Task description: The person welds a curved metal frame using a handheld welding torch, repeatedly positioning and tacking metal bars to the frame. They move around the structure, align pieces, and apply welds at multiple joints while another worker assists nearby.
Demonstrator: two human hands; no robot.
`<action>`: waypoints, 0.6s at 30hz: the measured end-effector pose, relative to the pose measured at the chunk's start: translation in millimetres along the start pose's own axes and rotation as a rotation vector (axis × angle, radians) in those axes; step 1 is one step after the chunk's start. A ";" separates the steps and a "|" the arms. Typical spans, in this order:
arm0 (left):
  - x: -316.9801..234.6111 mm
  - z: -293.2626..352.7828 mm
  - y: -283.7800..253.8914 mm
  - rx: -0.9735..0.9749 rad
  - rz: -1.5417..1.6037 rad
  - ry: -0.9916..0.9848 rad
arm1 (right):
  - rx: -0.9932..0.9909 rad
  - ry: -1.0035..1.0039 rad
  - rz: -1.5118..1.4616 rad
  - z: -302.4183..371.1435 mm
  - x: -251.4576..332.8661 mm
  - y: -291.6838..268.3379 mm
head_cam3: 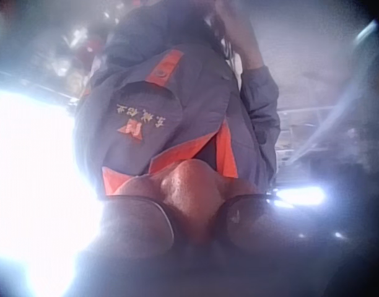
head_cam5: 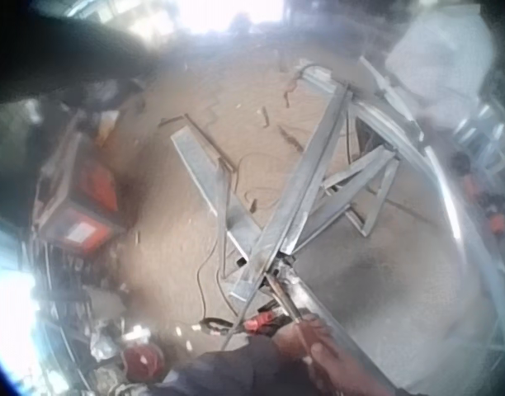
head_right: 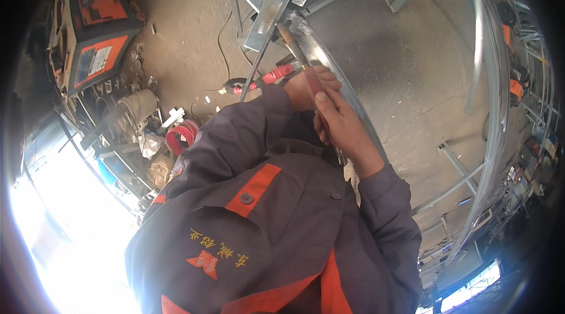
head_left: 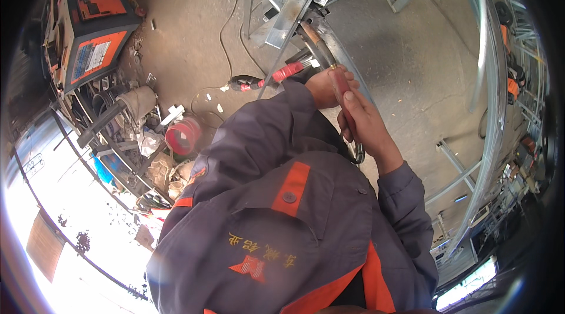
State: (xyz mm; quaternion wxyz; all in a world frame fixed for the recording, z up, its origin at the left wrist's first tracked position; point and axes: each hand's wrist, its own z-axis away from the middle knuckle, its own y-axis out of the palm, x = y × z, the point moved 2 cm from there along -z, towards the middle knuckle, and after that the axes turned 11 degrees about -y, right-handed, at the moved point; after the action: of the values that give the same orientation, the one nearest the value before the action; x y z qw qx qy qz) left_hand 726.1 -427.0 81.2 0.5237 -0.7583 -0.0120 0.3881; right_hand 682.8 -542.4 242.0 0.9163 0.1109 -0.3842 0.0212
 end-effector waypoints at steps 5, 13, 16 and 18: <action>-1.0 0.5 -1.4 -0.021 -0.013 0.008 | -0.007 -0.003 0.013 -2.9 1.0 0.9; -3.8 1.5 -2.5 -0.112 0.125 -0.139 | -0.004 -0.042 0.181 -7.9 8.9 -7.7; -3.1 1.9 0.5 -0.098 0.150 -0.137 | 0.002 -0.016 0.201 -9.4 11.0 -11.9; -1.9 2.3 -0.2 -0.042 0.183 -0.153 | 0.005 -0.013 0.193 -10.4 12.0 -13.7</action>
State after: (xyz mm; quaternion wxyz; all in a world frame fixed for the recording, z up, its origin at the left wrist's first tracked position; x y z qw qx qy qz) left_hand 723.5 -426.0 82.1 0.4675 -0.7352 0.0093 0.4907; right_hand 700.2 -554.0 240.9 0.9072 0.0758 -0.3991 0.1098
